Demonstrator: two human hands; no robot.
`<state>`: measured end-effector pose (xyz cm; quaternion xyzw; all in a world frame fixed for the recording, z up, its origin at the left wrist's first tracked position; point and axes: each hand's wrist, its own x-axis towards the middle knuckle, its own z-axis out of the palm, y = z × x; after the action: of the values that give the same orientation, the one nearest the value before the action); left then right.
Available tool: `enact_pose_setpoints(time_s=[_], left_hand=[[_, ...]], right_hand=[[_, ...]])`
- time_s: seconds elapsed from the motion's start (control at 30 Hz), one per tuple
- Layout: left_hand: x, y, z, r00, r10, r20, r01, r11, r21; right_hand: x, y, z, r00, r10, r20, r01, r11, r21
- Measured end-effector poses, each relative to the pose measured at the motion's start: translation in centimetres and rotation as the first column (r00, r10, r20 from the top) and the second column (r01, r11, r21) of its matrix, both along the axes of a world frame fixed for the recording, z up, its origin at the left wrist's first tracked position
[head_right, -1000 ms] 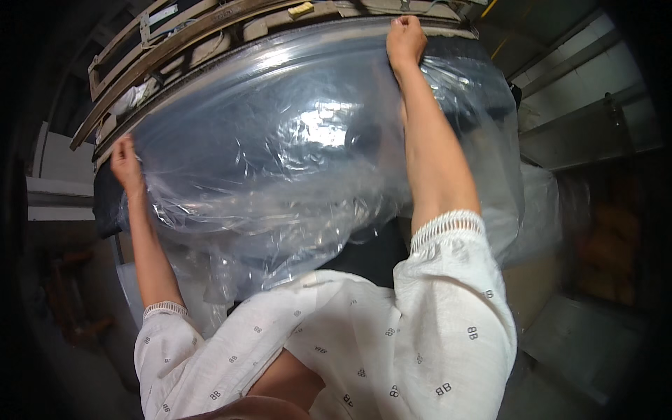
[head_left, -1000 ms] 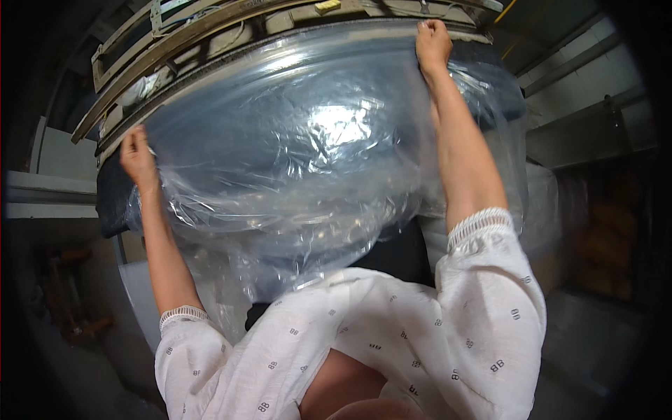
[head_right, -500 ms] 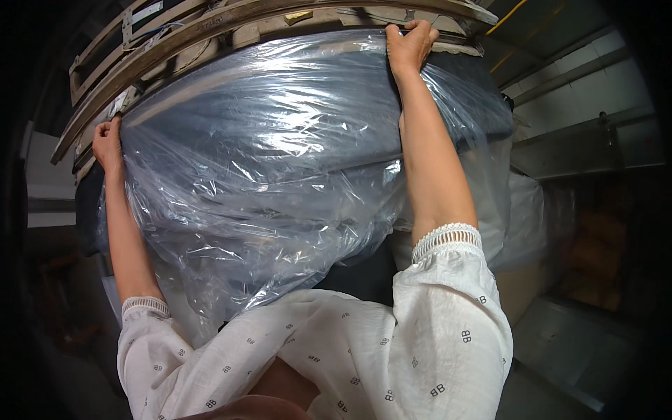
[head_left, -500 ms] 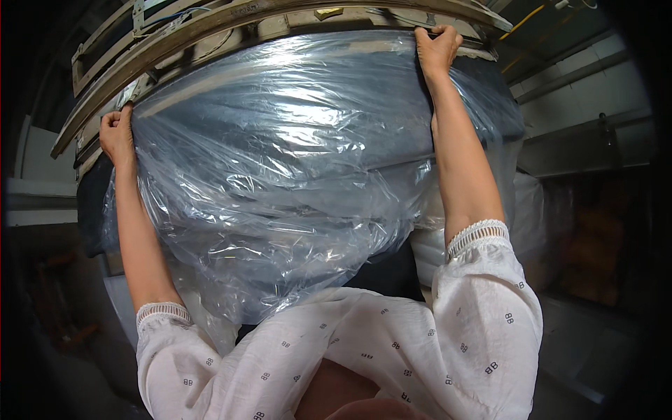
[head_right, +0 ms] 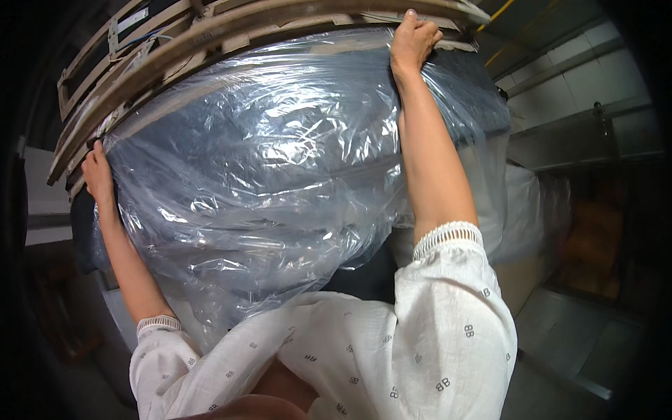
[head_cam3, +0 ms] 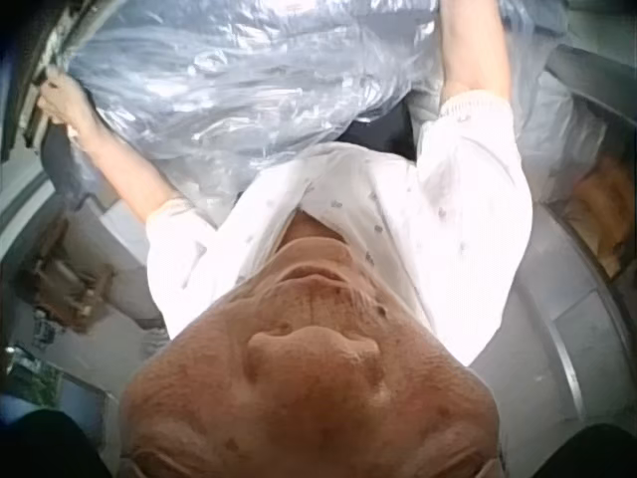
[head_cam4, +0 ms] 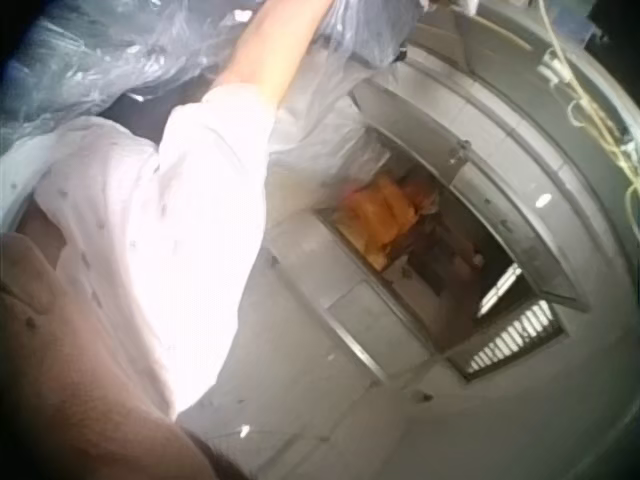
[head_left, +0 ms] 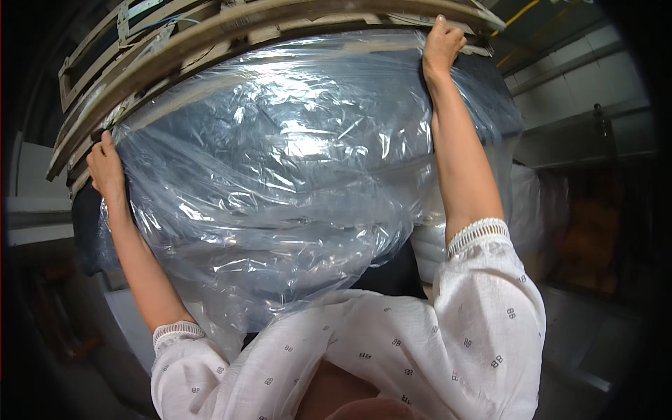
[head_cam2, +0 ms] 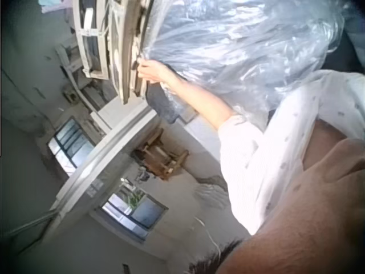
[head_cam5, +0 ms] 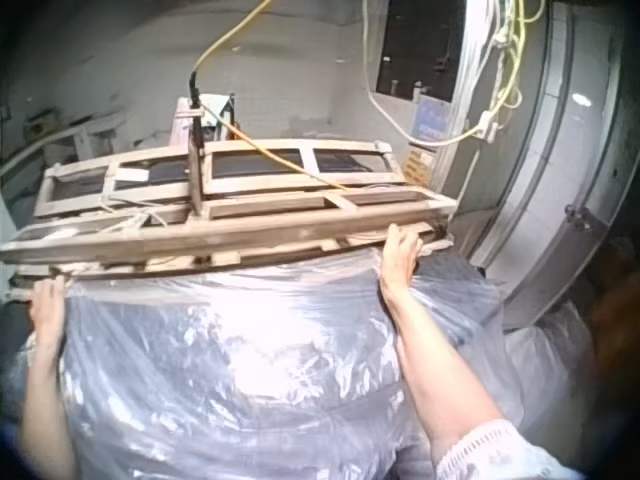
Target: Wrapping a large foam or rubber product in plastic sheeting.
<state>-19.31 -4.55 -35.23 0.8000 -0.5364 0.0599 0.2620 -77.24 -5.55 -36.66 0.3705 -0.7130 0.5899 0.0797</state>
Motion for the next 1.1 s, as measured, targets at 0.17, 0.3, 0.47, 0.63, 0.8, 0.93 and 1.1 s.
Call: enact_pose_setpoints(time_s=[0.17,0.3,0.47,0.63,0.8,0.93,1.1], left_hand=[[3.7,0.7,-0.2,0.853,-0.455,-0.256,0.365,0.870,-0.332],[4.2,9.0,5.5,0.748,-0.486,-0.452,0.219,0.824,-0.523],[9.2,18.6,7.8,0.674,-0.411,-0.614,0.117,0.880,-0.460],[7.7,23.6,7.4,0.687,-0.330,-0.648,0.048,0.910,-0.412],[4.9,24.2,7.8,0.837,-0.366,0.407,0.236,0.912,0.335],[-8.9,18.7,9.0,0.726,-0.622,0.293,0.632,0.771,0.073],[-27.3,14.5,10.1,0.252,-0.902,0.351,0.968,0.235,-0.089]], right_hand=[[2.4,3.1,0.9,0.987,0.069,-0.146,-0.099,0.972,-0.211],[6.4,10.1,0.6,0.653,0.463,0.599,-0.361,0.886,-0.291],[7.9,14.2,3.6,0.359,0.626,0.692,-0.831,0.552,-0.069],[7.7,15.0,2.7,0.485,0.773,0.410,-0.851,0.525,0.017],[8.3,18.0,3.6,0.631,0.758,0.167,-0.773,0.631,0.061],[8.1,19.9,4.0,0.697,0.714,0.063,-0.712,0.678,0.181],[7.5,21.7,5.0,0.689,0.716,0.109,-0.724,0.673,0.152]])
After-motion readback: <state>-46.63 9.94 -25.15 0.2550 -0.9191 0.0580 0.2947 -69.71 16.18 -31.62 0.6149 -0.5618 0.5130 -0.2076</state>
